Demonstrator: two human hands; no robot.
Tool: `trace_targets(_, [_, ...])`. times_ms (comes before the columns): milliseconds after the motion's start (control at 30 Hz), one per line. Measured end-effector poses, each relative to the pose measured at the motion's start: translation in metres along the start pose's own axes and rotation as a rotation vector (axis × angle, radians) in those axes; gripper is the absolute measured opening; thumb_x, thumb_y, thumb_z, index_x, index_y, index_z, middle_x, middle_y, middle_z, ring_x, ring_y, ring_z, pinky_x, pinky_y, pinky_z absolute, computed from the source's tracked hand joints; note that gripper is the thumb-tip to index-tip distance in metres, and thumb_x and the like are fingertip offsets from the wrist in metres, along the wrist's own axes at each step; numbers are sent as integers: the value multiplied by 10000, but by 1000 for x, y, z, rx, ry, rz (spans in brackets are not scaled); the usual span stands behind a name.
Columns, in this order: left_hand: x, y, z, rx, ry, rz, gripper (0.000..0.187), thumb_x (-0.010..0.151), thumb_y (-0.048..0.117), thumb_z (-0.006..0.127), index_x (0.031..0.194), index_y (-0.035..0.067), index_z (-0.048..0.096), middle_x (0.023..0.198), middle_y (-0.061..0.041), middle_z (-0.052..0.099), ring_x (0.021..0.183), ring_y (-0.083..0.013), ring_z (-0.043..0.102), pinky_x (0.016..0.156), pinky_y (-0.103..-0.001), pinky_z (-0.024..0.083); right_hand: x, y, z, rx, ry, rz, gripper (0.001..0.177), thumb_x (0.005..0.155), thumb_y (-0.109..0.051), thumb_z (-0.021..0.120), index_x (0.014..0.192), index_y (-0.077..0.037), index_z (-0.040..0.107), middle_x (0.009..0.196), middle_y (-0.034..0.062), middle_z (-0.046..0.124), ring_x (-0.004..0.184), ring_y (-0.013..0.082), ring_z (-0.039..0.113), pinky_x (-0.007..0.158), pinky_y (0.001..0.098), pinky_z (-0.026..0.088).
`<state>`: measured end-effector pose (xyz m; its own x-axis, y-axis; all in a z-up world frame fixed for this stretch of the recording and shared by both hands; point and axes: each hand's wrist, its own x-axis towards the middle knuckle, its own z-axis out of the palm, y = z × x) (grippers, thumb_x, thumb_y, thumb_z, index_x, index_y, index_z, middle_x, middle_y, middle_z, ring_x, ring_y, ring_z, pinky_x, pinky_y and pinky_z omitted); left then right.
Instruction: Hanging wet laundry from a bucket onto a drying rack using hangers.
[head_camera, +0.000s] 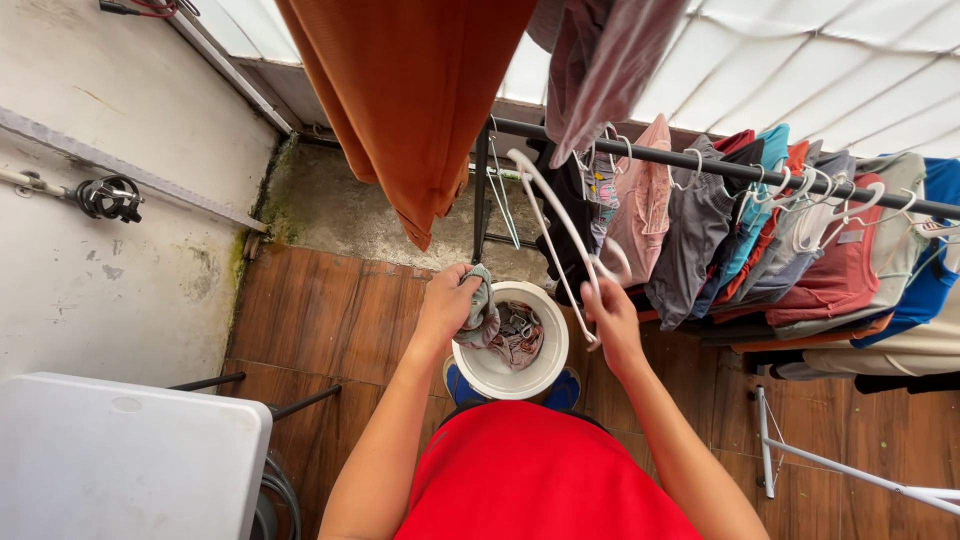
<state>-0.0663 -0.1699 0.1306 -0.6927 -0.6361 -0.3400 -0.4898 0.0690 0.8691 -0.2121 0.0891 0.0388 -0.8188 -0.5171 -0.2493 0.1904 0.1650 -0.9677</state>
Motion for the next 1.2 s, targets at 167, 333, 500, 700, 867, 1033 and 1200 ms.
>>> trace_targets(167, [-2, -1, 18, 7, -107, 110, 323, 938, 297, 617, 1009, -4, 710, 868, -171, 734, 823, -261, 710, 768, -376, 521, -45, -70, -4, 63, -130, 2, 341, 892, -223, 718, 1191, -108, 599, 823, -55, 588, 721, 40, 538, 617, 197, 434])
trace_targets(333, [-7, 13, 39, -19, -193, 125, 375, 963, 330, 620, 948, -40, 677, 786, -173, 691, 754, -251, 640, 731, -395, 507, -41, -43, -28, 35, -137, 3, 230, 1003, -264, 641, 1122, -72, 686, 779, -60, 525, 700, 42, 440, 594, 192, 346])
trace_targets(500, [2, 3, 41, -437, -367, -4, 307, 1040, 262, 575, 920, 2, 688, 756, -1, 628, 663, -86, 513, 615, -282, 434, -57, -69, -77, 467, 32, -159, 200, 1050, -259, 651, 1053, -66, 703, 781, -44, 514, 752, 91, 433, 754, 278, 370])
trace_targets(700, [-15, 61, 45, -508, -573, 53, 191, 1053, 204, 559, 959, 54, 629, 758, 38, 603, 635, -40, 530, 552, -241, 447, -60, -142, -52, 1121, -278, -367, 229, 1066, -353, 688, 982, -140, 680, 745, -40, 449, 748, 120, 405, 878, 344, 373])
trace_targets(867, [-34, 115, 31, -452, -642, 71, 232, 1036, 241, 583, 931, 42, 643, 724, -14, 656, 557, -74, 577, 492, -256, 465, -43, -160, -23, 1044, -362, -457, 247, 1030, -382, 714, 958, -150, 674, 782, -42, 446, 781, 117, 406, 957, 348, 388])
trace_targets(1033, [-36, 127, 21, -579, -668, 62, 212, 1029, 231, 622, 1037, 27, 680, 837, 20, 669, 682, -29, 584, 581, -237, 507, -23, -136, -9, 852, -332, -447, 320, 1025, -389, 696, 951, -79, 663, 835, -17, 483, 824, 126, 416, 973, 342, 401])
trace_targets(1200, [-36, 126, 3, -622, -640, 34, 185, 970, 179, 654, 1079, 43, 715, 817, 25, 660, 692, -41, 584, 590, -239, 485, -10, -127, 3, 772, -361, -471, 331, 1061, -345, 668, 981, -24, 648, 861, 0, 552, 817, 113, 448, 868, 312, 418])
